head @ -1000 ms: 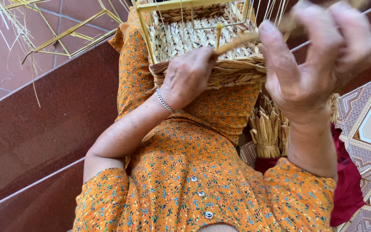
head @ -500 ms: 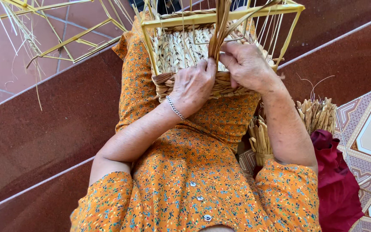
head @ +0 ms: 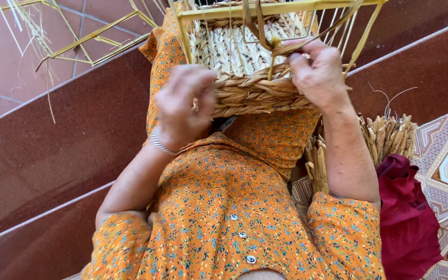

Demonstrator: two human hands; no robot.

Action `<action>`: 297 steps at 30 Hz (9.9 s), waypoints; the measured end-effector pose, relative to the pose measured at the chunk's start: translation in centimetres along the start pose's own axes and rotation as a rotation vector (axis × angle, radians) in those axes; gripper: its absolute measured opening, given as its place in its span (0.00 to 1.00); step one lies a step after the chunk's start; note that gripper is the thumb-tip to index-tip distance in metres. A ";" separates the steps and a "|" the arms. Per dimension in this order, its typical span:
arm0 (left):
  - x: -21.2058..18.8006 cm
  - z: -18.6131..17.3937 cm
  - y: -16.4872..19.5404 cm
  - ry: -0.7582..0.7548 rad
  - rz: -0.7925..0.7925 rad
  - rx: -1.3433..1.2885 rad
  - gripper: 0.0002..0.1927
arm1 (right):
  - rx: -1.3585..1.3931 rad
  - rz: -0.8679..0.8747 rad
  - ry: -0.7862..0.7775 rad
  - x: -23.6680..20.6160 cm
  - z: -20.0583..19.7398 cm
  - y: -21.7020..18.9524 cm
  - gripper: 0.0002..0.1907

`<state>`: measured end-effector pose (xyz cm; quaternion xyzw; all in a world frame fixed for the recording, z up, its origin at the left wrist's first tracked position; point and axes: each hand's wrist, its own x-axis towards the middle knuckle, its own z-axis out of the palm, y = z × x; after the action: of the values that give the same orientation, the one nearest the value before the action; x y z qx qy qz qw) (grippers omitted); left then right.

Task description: The person weaves a basket by hand, interlacing dried plant fibers through a pre-formed frame. They repeatedly pull strands through the weave, tighten them, and adjust the basket's position on their lap.

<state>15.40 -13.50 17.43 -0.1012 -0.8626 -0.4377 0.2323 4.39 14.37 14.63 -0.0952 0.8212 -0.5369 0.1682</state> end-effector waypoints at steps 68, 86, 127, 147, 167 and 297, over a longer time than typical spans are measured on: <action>4.4 13.2 -1.3 -0.711 0.172 0.473 0.04 | -0.814 -0.552 0.380 -9.9 5.5 1.0 0.15; 2.6 8.4 -1.8 -0.636 0.401 -0.349 0.32 | -0.934 -0.918 0.268 -8.1 1.3 -4.1 0.10; 2.1 12.6 -0.2 -0.613 0.285 0.301 0.13 | -0.880 -0.538 0.411 -12.3 4.5 1.4 0.11; 3.4 10.1 -1.1 -0.762 0.178 -0.353 0.23 | -0.054 0.415 -0.012 -12.0 -0.4 -1.6 0.15; 3.0 11.9 2.5 -0.737 0.129 0.095 0.20 | 0.051 0.357 -0.393 -5.8 -8.4 0.5 0.10; -0.7 13.0 5.5 -0.512 0.283 -0.087 0.10 | 0.191 -0.042 0.572 -19.5 -7.8 11.5 0.03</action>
<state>14.03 0.27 14.37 -0.3374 -0.8511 -0.3977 0.0612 19.75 32.20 10.39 0.0593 0.7788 -0.6201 -0.0730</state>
